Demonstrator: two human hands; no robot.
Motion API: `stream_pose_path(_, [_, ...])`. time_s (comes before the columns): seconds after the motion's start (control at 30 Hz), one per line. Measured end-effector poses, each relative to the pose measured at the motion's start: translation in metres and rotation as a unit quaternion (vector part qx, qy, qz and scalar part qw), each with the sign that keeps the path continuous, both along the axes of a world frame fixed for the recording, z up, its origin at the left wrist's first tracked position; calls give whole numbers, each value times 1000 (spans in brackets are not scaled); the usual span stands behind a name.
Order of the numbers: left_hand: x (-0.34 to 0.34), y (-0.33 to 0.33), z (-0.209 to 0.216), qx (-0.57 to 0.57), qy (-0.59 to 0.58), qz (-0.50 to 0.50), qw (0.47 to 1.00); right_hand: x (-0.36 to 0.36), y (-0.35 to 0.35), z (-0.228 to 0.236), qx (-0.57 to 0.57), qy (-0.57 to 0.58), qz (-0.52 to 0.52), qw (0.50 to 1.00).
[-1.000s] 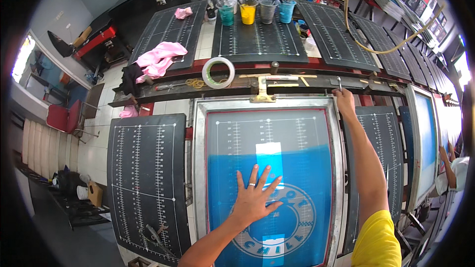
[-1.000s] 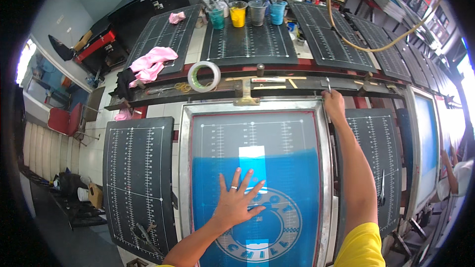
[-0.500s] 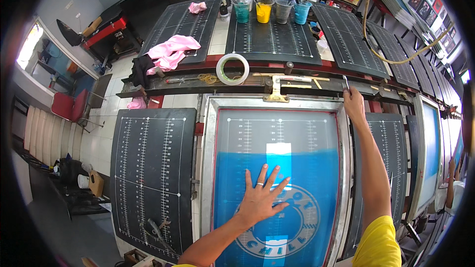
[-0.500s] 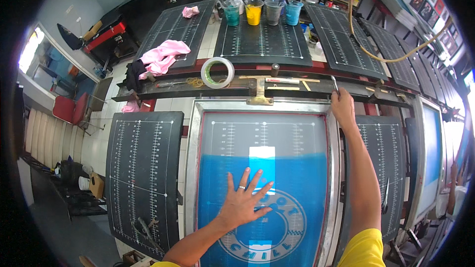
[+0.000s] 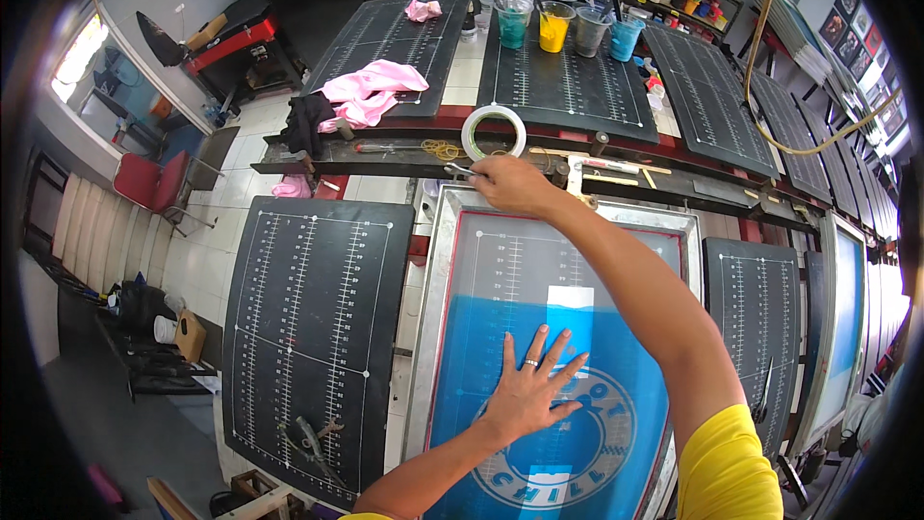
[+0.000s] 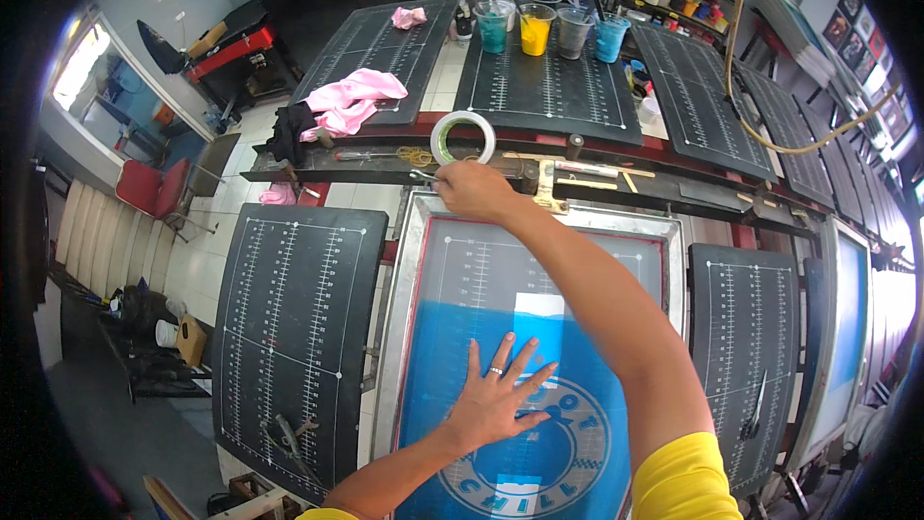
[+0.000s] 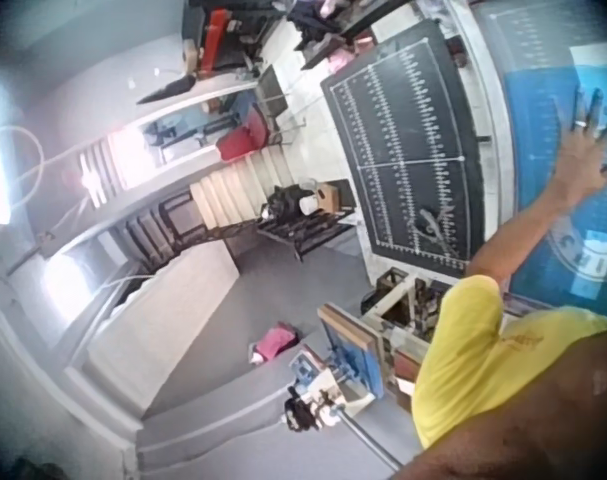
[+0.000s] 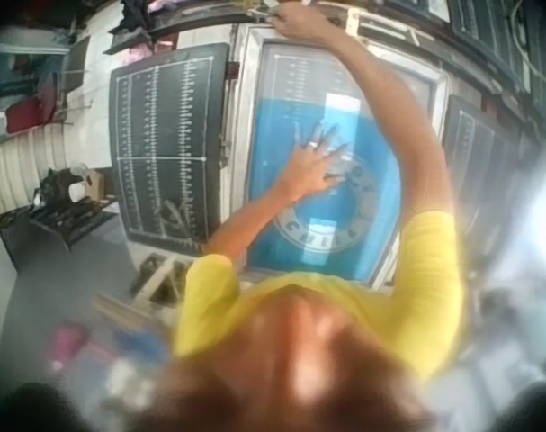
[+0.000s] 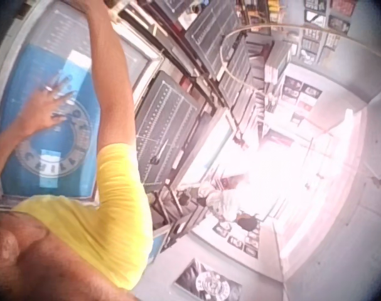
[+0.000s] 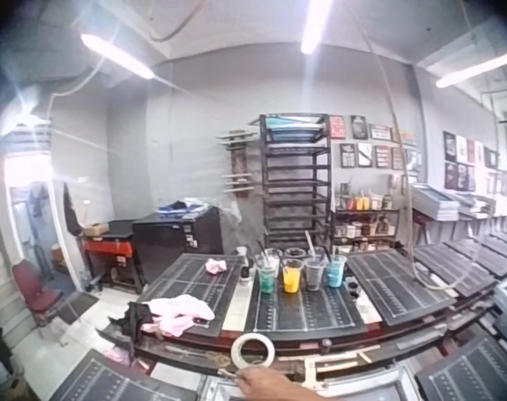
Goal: The person aligns and adjusts a screen printing frame on a workshop table, using their hands to press down on the mesh and eventually applying tape to the top edge of the frame.
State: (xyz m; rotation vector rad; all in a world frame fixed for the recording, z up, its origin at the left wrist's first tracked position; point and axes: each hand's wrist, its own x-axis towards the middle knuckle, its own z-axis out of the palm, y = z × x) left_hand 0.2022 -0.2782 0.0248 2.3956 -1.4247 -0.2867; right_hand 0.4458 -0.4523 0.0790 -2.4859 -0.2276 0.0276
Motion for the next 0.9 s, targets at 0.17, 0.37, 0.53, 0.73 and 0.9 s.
stream_pose_path(0.17, [-2, 1, -4, 12, 11, -4, 1000, 19, 12, -15, -79, -22, 23, 996])
stream_pose_path(0.37, [0, 2, -6, 15, 8, -10, 1000, 19, 15, 24, -360, -42, 82, 929])
stream_pose_path(0.53, [1, 1, -4, 35, 13, -18, 999, 31, 24, 31, -393, -36, 117, 912])
stream_pose_path(0.73, [1, 0, -5, 40, 14, -21, 999, 51, 50, 41, -445, -14, 131, 886])
stream_pose_path(0.9, [0, 2, -7, 35, 22, -13, 999, 69, 82, 40, -479, 25, 140, 866])
